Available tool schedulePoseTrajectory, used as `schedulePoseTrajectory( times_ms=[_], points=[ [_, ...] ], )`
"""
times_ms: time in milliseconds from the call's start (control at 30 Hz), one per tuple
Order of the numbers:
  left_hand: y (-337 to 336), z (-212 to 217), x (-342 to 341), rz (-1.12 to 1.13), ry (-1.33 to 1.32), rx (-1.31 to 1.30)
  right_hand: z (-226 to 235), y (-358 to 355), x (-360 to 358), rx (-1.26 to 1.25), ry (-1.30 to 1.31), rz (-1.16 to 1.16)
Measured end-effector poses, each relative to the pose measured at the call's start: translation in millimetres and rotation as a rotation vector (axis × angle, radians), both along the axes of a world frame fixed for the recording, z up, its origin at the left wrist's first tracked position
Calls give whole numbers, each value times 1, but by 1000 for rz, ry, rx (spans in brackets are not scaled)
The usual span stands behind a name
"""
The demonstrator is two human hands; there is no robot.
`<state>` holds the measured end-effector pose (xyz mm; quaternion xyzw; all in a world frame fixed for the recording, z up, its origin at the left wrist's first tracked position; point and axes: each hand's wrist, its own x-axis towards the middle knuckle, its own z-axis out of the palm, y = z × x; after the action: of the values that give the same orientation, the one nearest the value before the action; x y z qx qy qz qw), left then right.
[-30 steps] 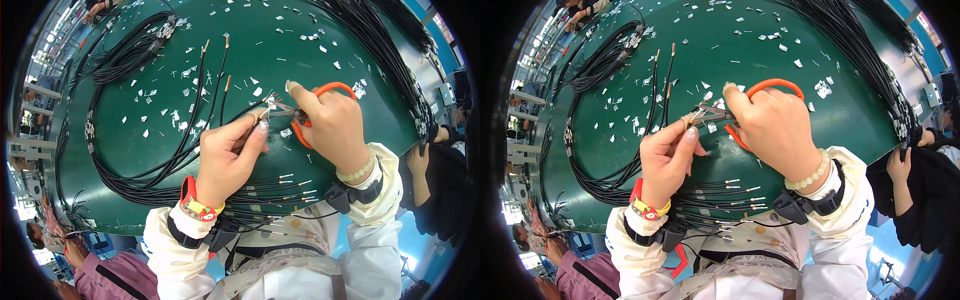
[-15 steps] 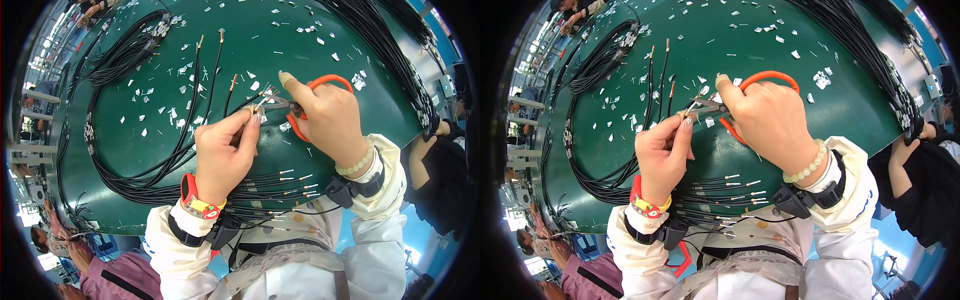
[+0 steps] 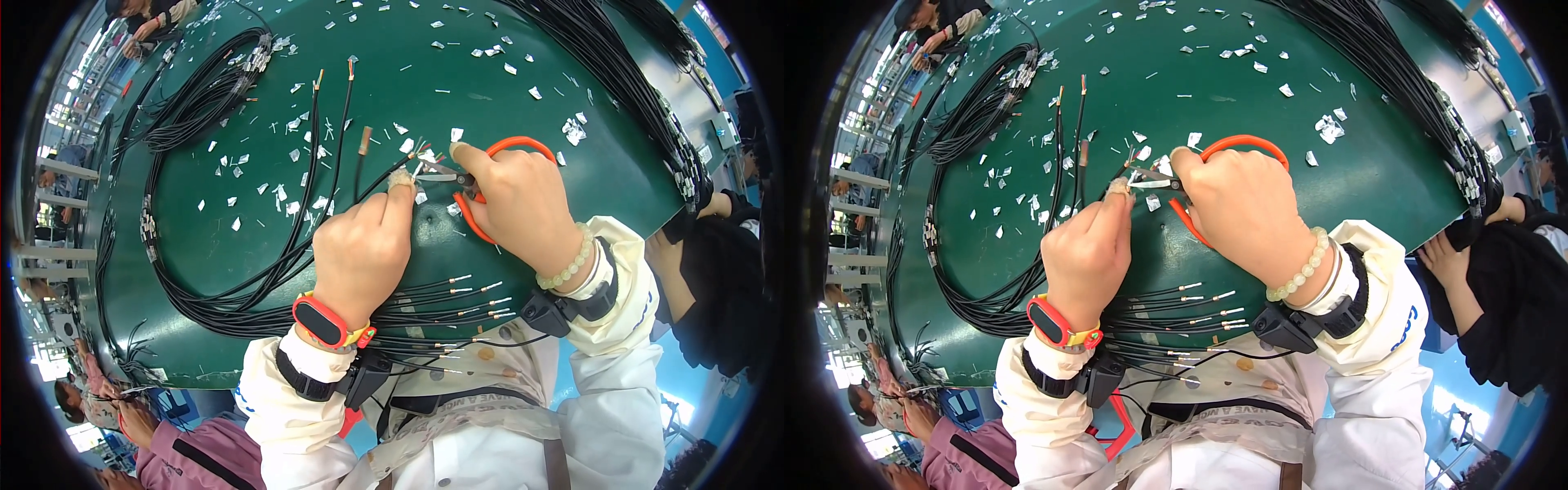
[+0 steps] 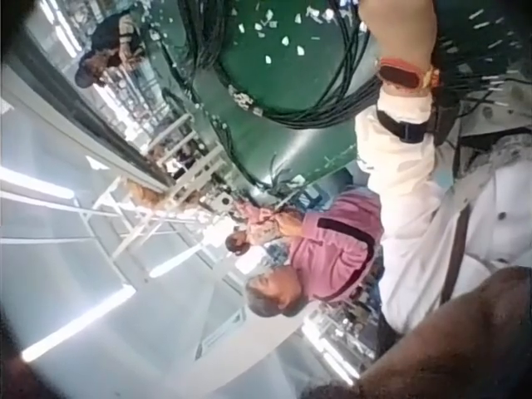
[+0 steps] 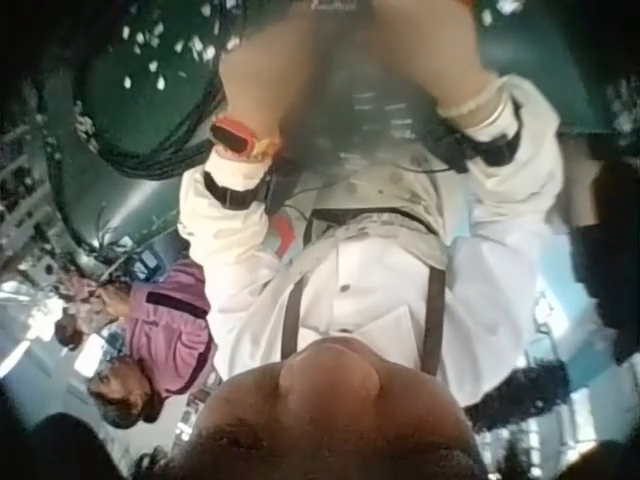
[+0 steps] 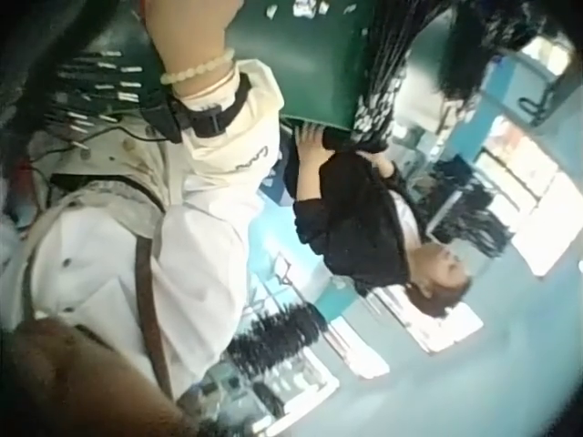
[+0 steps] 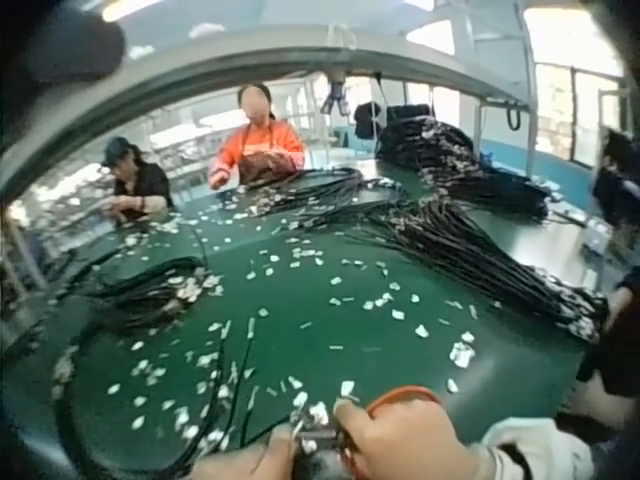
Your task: The person uses shears to cut and strip the outer insulation from a cable, then pulls off the casing by hand. They separate the internal wires and use the shears to trim the ends of the individual wires.
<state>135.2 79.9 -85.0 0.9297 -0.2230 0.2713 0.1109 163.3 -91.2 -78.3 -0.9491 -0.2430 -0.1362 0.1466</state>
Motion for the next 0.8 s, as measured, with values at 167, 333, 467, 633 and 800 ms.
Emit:
schedulePoseTrajectory(
  times_ms=[167,333,467,633,800],
  points=[
    [1,1,-3,5,-52,107,-2,-3,-3,142,99,51],
    [1,6,-7,59,-36,107,-2,-1,-3,218,156,78],
    [-6,7,-7,2,82,-233,2,0,-6,130,36,24],
    [-5,7,-10,-79,282,-671,8,-1,-11,60,-98,-1],
    [-5,11,-7,-64,165,-584,4,-2,-12,174,27,48]
  ],
)
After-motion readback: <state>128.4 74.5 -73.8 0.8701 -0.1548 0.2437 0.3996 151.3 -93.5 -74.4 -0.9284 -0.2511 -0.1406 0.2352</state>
